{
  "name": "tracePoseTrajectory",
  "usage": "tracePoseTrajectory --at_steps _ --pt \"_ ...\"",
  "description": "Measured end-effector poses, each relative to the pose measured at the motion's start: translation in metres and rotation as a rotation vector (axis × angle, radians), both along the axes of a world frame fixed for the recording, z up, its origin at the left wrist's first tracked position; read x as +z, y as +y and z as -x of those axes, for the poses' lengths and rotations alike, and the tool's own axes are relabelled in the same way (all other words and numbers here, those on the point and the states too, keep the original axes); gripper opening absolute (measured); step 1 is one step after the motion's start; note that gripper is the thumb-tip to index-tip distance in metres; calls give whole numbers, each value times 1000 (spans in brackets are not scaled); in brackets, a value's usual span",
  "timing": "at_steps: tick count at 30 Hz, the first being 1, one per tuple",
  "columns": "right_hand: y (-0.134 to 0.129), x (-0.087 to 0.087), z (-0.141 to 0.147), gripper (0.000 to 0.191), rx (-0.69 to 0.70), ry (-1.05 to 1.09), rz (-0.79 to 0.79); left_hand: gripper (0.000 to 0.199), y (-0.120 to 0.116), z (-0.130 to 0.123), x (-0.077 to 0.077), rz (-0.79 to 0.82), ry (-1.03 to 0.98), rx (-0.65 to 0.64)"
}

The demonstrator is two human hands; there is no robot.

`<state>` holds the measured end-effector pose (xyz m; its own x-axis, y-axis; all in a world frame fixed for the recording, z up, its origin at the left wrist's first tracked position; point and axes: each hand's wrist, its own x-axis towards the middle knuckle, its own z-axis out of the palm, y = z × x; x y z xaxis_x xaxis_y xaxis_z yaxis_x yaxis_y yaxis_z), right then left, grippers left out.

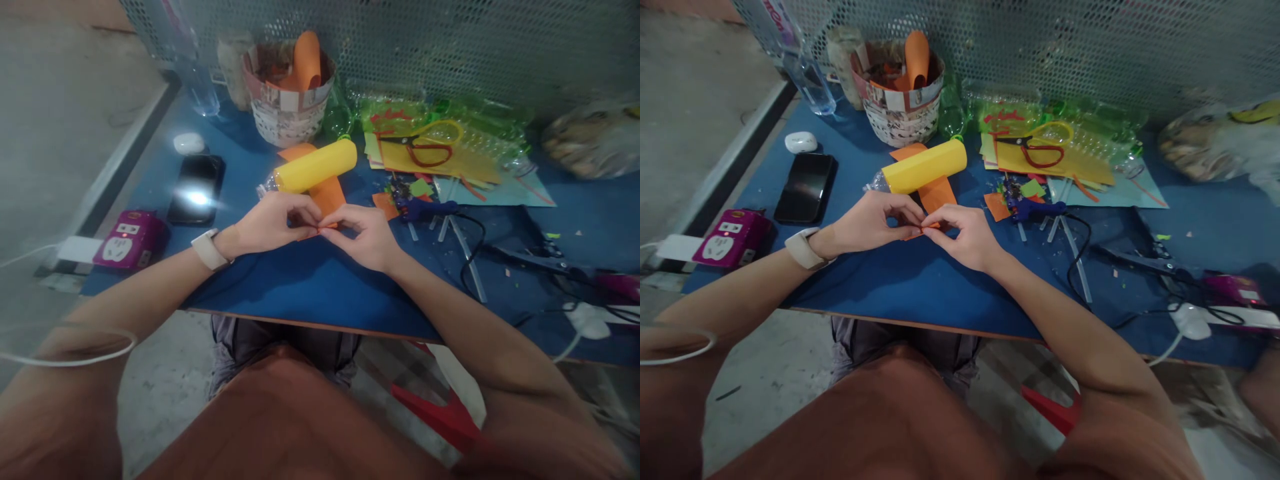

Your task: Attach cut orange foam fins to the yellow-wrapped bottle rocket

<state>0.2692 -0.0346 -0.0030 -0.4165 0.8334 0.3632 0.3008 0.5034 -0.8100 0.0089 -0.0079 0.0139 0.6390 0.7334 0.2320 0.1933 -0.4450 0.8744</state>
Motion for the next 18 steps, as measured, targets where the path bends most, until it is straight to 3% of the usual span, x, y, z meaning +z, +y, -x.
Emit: tracePoseTrajectory --at_steps 7,11,13,15,18 --pt "0 -6 1 15 -16 -13 -3 12 1 -1 -3 -133 56 37" --pt "4 12 -9 19 -70 -95 -88 16 2 0 -8 -244 97 98" --pt "10 28 -27 30 -133 -229 -148 14 3 0 -10 -285 112 129" --pt "19 43 -57 27 -257 -453 -186 11 4 1 -12 -318 128 142" --pt "32 53 -111 23 -415 -823 -119 10 7 2 -12 -362 136 126"
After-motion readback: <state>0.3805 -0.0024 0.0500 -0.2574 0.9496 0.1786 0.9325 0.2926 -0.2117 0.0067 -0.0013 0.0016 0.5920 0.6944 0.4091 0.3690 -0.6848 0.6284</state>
